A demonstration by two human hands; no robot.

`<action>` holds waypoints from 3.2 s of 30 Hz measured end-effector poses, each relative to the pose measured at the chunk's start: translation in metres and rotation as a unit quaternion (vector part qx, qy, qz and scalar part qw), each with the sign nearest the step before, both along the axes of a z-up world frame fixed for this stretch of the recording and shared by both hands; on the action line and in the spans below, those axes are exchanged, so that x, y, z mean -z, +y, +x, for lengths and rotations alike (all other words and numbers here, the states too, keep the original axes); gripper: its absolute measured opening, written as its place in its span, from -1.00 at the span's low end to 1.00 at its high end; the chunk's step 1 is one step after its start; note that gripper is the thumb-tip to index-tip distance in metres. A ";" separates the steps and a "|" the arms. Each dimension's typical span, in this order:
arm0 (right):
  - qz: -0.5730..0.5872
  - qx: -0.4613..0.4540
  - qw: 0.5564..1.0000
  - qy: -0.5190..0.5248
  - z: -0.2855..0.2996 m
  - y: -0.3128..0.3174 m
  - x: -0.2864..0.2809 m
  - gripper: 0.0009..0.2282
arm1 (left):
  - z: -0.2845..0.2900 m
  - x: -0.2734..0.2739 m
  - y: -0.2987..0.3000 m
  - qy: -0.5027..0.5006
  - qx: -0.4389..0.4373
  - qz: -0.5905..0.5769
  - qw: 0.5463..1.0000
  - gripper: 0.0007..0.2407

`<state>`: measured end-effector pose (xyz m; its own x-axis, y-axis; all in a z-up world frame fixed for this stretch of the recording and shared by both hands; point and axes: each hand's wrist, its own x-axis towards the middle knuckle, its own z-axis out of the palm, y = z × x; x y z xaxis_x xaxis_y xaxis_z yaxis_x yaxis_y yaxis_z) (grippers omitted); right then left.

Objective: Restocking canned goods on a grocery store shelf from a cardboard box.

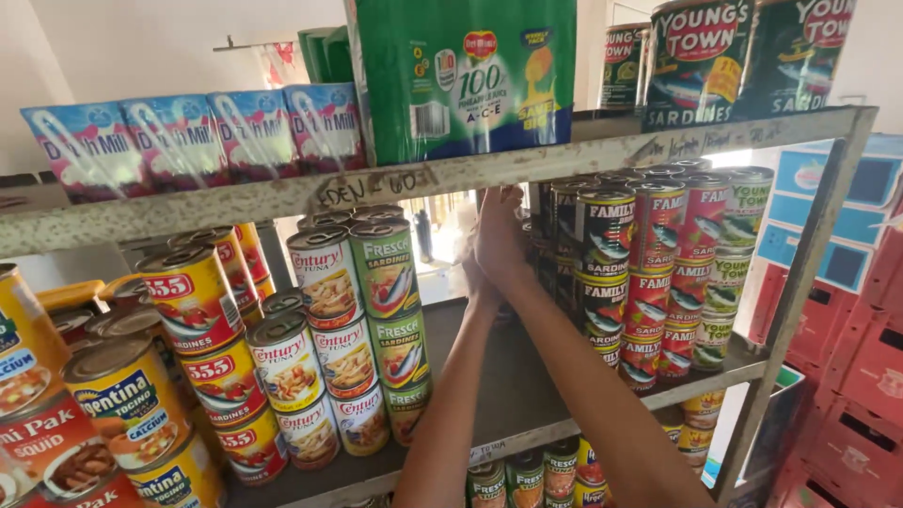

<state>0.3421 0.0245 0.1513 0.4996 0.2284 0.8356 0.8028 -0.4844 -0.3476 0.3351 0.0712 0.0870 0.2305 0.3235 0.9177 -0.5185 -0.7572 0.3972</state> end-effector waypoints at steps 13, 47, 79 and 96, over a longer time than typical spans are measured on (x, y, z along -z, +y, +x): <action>0.081 -0.101 0.987 -0.097 -0.084 -0.070 -0.013 -0.39 | -0.059 -0.001 -0.038 0.006 -0.042 -0.037 0.998 -0.66; 0.009 -0.500 0.776 0.383 -0.387 -0.065 0.171 -0.39 | -0.563 0.223 0.062 0.213 0.087 -0.216 0.949 -0.48; -0.091 -0.433 0.865 0.238 -0.397 0.056 0.334 -0.37 | -0.527 0.348 0.101 0.202 0.058 -0.294 0.932 -0.39; 0.027 -0.395 0.849 0.351 -0.421 0.043 0.434 -0.67 | -0.536 0.329 0.077 0.255 -0.157 -0.286 0.910 -0.77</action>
<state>-0.0785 0.0675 -0.2825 0.5874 0.6949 0.4149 0.4555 0.1399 -0.8792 -0.2013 0.1482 -0.2419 0.3927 0.8389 0.3769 0.0515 -0.4293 0.9017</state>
